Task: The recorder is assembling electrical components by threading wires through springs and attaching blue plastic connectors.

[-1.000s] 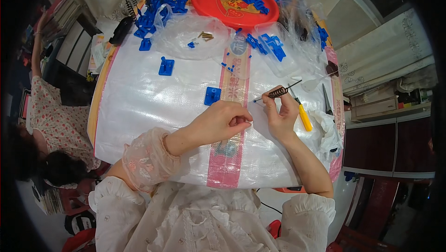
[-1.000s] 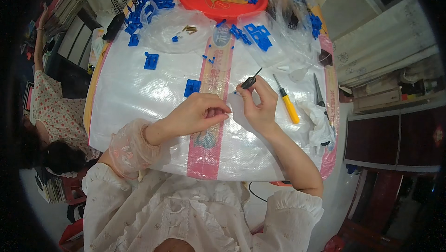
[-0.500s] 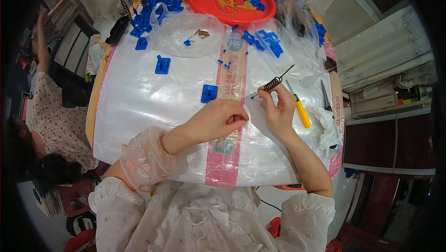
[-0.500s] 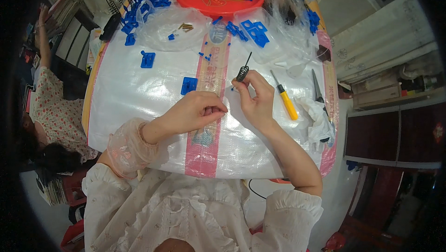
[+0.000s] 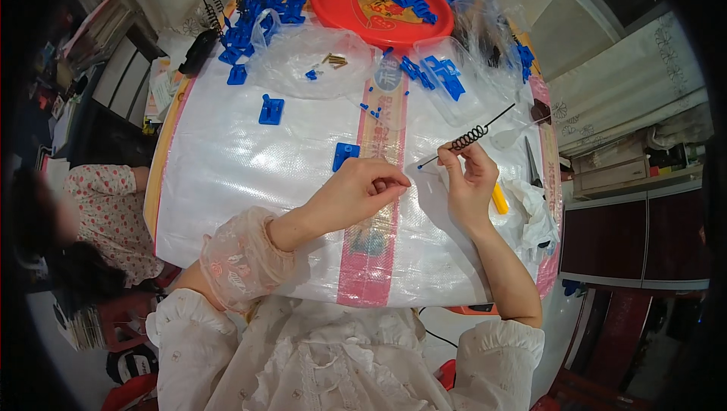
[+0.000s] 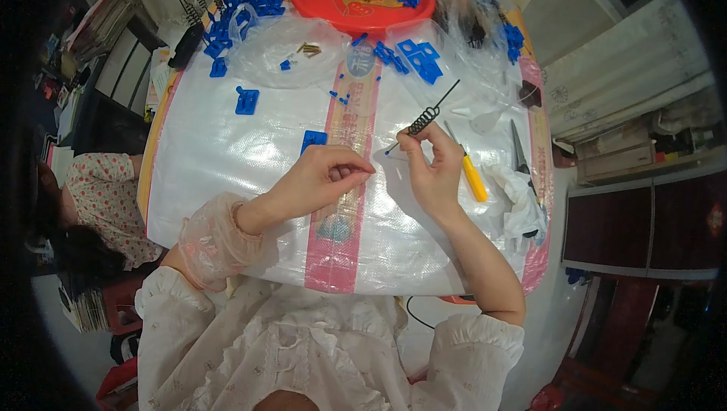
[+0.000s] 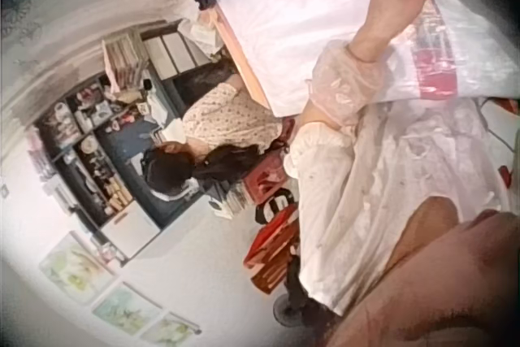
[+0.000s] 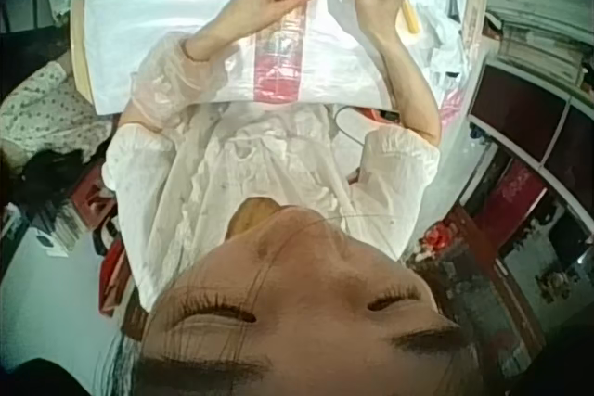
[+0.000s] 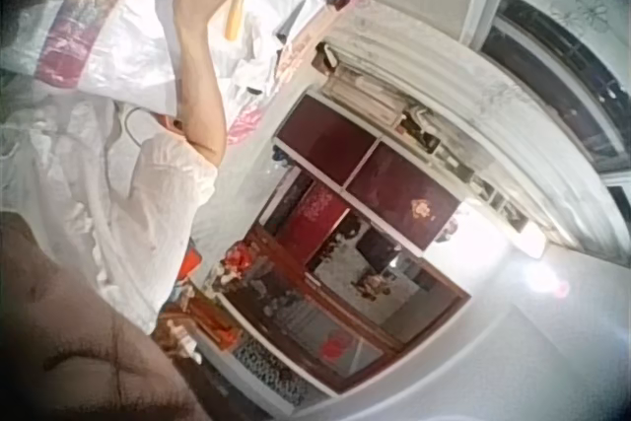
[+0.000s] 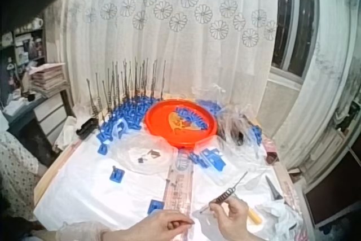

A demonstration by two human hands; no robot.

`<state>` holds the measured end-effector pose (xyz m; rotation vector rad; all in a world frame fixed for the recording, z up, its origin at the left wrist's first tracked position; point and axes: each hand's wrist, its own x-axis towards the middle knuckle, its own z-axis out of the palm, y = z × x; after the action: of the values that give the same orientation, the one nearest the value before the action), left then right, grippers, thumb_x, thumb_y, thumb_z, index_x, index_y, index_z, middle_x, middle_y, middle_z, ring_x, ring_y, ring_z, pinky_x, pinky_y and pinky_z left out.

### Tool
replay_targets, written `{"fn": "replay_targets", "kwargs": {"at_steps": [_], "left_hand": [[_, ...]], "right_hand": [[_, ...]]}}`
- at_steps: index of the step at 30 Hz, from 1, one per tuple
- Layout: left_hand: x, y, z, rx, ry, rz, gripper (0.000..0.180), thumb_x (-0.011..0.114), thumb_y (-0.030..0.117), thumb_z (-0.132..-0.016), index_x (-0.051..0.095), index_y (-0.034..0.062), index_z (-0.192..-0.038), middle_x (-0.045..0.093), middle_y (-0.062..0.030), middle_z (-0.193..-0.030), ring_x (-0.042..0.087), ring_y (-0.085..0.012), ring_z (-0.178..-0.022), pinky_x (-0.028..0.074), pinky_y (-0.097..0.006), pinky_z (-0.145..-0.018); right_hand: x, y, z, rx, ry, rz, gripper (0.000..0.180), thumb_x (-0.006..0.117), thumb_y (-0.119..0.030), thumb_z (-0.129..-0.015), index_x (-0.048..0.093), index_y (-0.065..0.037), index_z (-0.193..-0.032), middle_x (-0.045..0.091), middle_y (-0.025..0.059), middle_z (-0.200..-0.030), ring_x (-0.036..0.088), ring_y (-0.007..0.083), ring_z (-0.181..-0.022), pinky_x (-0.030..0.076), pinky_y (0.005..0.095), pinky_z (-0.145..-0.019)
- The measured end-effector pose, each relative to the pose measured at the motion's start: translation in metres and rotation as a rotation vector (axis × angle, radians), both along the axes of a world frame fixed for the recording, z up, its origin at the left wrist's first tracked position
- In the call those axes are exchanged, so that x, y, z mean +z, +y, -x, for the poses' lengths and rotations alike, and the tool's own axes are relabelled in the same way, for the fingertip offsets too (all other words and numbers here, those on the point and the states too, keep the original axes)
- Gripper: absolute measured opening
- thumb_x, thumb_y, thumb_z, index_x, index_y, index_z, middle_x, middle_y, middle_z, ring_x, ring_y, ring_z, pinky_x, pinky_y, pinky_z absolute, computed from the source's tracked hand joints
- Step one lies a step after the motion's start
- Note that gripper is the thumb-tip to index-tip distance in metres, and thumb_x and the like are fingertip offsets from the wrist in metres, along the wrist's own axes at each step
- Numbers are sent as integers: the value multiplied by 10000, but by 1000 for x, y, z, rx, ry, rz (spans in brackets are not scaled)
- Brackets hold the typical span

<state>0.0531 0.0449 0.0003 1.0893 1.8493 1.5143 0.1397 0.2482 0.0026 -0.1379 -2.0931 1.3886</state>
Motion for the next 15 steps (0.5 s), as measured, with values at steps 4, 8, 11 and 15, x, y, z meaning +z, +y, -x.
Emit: {"fn": "replay_targets", "kwargs": {"at_steps": [4, 8, 11, 15], "left_hand": [[-1, 0, 1, -17, 15, 23, 180, 704, 103, -930, 734, 2, -1076, 722, -77, -902, 655, -123, -746, 520, -263, -682], [0, 0, 1, -30, 33, 38, 175, 702, 99, -930, 734, 1, -1071, 720, -76, -902, 654, -123, -752, 521, -260, -689], [0, 0, 1, -27, 24, 45, 173, 704, 101, -929, 735, 1, -1067, 722, -81, -905, 656, -126, -754, 523, -262, -694], [1, 1, 1, -31, 24, 43, 167, 708, 100, -926, 737, 3, -1059, 722, -81, -903, 654, -125, -753, 521, -260, -692]], "right_hand": [[-2, 1, 1, 29, -36, -67, 106, 698, -31, -887, 630, 40, -848, 682, 75, -774, 620, 116, -718, 475, 272, -676], [-4, -1, 3, 32, -36, -54, 123, 706, -32, -884, 618, 43, -843, 673, 78, -754, 619, 117, -710, 474, 277, -661], [-6, 1, 4, 28, -32, -85, 128, 717, -28, -876, 615, 41, -843, 668, 83, -749, 621, 122, -704, 477, 281, -657], [-8, -1, 5, 45, -11, -130, 131, 729, -16, -864, 613, 38, -840, 663, 97, -745, 633, 150, -695, 484, 291, -653]]}}
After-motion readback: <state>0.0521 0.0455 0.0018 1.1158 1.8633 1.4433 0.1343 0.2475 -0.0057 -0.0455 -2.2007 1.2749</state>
